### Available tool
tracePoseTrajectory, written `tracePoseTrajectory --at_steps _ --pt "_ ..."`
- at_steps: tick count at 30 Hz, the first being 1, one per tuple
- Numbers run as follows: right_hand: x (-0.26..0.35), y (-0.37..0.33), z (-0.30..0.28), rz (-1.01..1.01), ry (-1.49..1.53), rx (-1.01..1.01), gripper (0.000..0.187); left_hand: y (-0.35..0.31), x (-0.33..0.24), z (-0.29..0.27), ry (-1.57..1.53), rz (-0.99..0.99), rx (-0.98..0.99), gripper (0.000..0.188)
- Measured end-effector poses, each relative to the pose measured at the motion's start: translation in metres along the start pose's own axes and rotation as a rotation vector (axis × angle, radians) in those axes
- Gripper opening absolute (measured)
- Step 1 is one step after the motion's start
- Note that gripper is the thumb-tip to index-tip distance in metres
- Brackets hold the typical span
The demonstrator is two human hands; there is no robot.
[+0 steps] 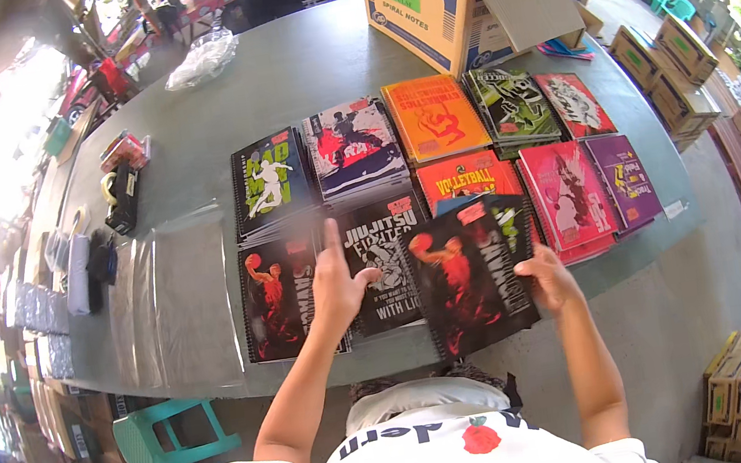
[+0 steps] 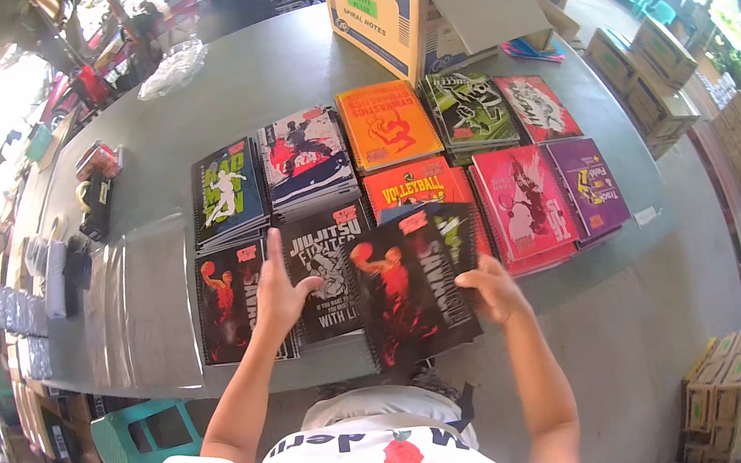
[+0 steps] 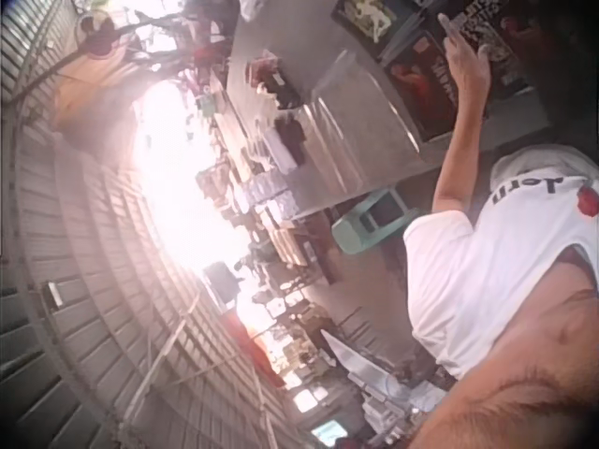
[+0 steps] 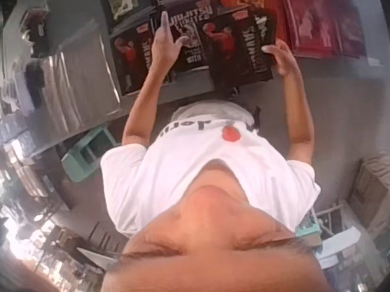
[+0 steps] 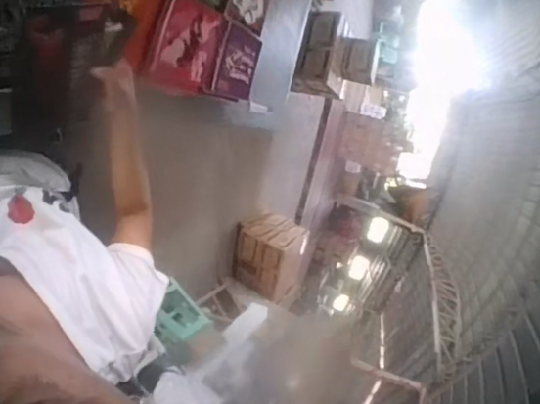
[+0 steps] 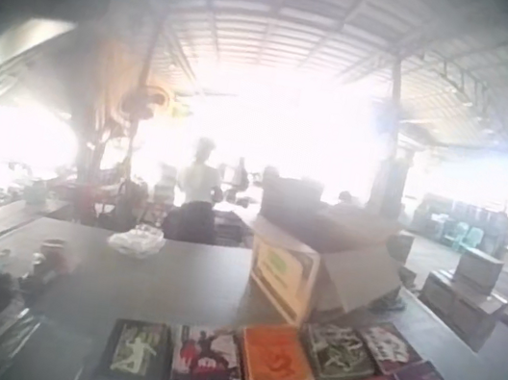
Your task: The person organizes stacks of notebooks by hand and seals a set of notebooks in clear plastic wrap using tape from a dispenser.
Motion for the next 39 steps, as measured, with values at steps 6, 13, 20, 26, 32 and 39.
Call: tracePoseTrajectory --at_steps 6,13,20,26,32,39 --pt "0.03 0.019 -0.057 -0.058 -0.303 -0.11 0.042 0.028 -0.05 -0.049 -0.08 0.004 0.062 0.041" --pt "0.022 0.035 -0.054 0.149 0.077 0.034 0.042 0.003 -0.248 0.087 0.266 1.127 0.698 0.026" --pt "0.031 0.029 -0.064 -0.087 -0.125 -0.122 0.053 0.137 -0.086 0.065 0.597 0.531 -0.02 0.047" --pt "0.055 0.016 -0.145 0.128 -0.006 -0.085 0.05 0.134 -0.086 0.041 0.217 0.3 -0.031 0.025" --pt "0.05 0.022 -0.139 0.246 0.124 -0.211 0.04 0.019 -0.227 0.14 0.51 0.725 0.298 0.023" --pt "0.105 -0.01 -0.147 -0.166 -0.221 -0.287 0.06 -0.03 -0.181 0.156 0.348 0.618 0.201 0.058"
Point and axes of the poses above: each hand's wrist, its own y-axis towards the middle knuckle, its own z-axis out of the palm, x = y × z, the point moved 7 cm from there along y, towards the middle knuckle, and after that the axes turned 8 degrees about -y, right-handed, at the moved point
